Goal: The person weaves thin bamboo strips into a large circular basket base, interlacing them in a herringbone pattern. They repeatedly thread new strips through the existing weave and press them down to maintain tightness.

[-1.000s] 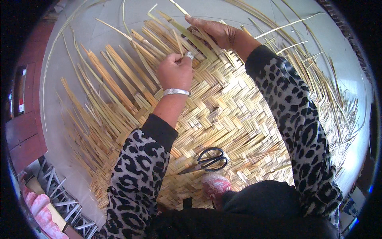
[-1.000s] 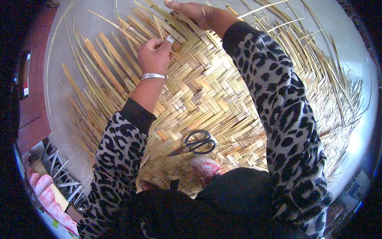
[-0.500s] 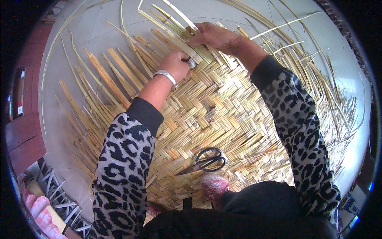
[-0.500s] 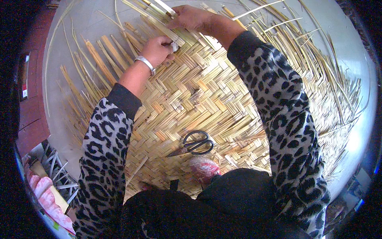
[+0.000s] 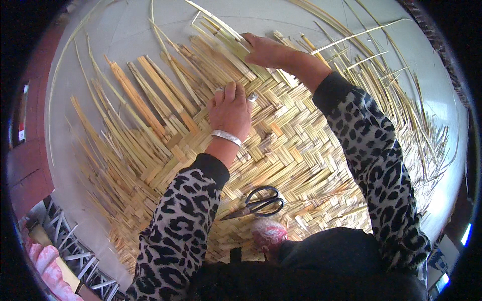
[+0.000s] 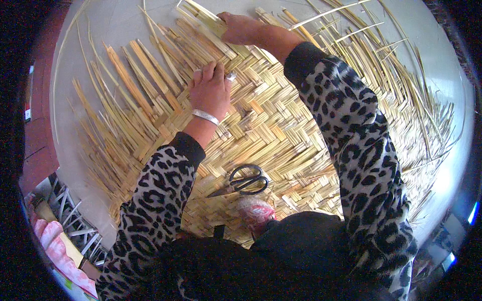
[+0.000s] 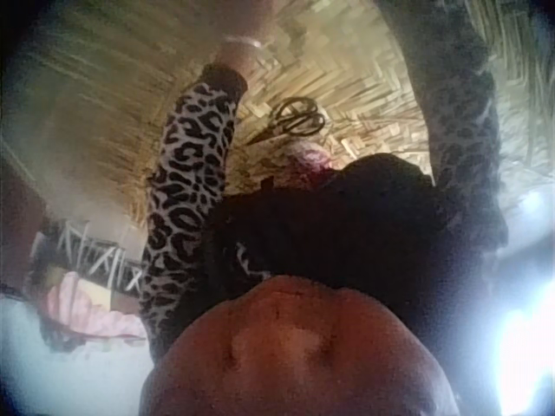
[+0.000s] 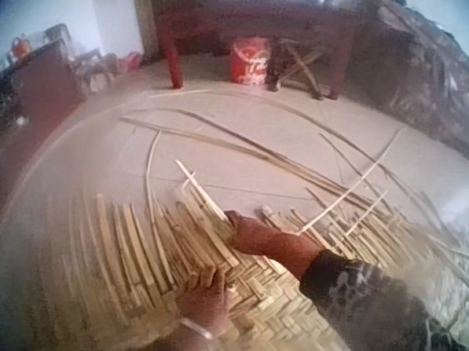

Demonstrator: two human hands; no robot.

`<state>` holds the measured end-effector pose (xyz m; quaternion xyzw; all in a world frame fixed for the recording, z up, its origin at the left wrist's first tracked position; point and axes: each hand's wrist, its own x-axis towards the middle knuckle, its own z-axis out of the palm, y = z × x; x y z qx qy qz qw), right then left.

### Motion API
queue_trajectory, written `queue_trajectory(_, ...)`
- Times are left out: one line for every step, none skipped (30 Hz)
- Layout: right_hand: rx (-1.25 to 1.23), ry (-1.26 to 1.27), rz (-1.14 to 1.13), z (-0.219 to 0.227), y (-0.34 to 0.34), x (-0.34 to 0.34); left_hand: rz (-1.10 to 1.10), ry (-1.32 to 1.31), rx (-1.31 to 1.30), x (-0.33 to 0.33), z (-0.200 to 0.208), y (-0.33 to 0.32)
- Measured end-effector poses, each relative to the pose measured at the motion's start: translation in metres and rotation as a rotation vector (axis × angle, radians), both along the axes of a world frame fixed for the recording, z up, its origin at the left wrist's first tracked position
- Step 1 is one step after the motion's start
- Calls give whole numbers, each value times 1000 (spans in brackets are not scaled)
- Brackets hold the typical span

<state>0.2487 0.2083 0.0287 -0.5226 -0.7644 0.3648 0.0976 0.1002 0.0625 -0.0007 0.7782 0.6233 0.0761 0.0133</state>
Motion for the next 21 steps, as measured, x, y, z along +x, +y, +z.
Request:
queue_trajectory(-1, 14, 4, 3, -3, 0, -5, 18, -10, 0, 1, 1)
queue_trajectory(-4, 18, -2, 7, -4, -1, -21, 51, -3, -1, 2, 1)
queue_trajectory(13, 49, -16, 10, -7, 0, -38, 84, 3, -2, 3, 2)
queue_trajectory(23, 67, -39, 14, -10, 2, -54, 113, 0, -3, 3, 2)
queue_trajectory(27, 79, -71, 17, -13, 6, -65, 134, -16, -3, 3, 3)
queue_trajectory(89, 56, -105, 22, -16, 16, -79, 152, -42, -5, 3, 4)
queue_trajectory(231, 85, -167, 25, -18, 24, -95, 155, -46, -6, 4, 4)
queue_trajectory(396, 141, -211, 26, -21, 34, -101, 151, -54, -8, 5, 3)
queue_trajectory(553, 176, -263, 27, -21, 49, -111, 125, -35, -10, 7, 0)
queue_trajectory(540, 270, -349, 27, -23, 69, -116, 106, -85, -10, 8, -2)
queue_trajectory(501, 186, -433, 25, -22, 91, -157, 44, 50, -12, 11, -8)
queue_trajectory(334, 86, -586, 22, -19, 115, -186, 19, 83, -15, 16, -19)
queue_trajectory(211, 24, -696, 16, -17, 137, -205, -39, 61, -19, 21, -32)
queue_trajectory(67, 177, -849, 4, -18, 154, -222, -101, 52, -24, 26, -47)
queue_trajectory(-66, 380, -945, -12, -23, 167, -214, -121, -4, -28, 31, -63)
queue_trajectory(1, 326, -893, -27, -15, 174, -211, -178, -3, -35, 36, -80)
queue_trajectory(71, 298, -810, -41, -9, 179, -220, -188, -47, -43, 41, -95)
queue_trajectory(-104, 298, -953, -52, -1, 184, -227, -209, -76, -53, 46, -111)
queue_trajectory(-292, 290, -1085, -62, 6, 184, -227, -230, -107, -63, 50, -126)
queue_trajectory(-245, 275, -1078, -70, 11, 182, -221, -240, -133, -74, 54, -140)
queue_trajectory(-207, 277, -1053, -73, 17, 180, -213, -254, -156, -84, 58, -153)
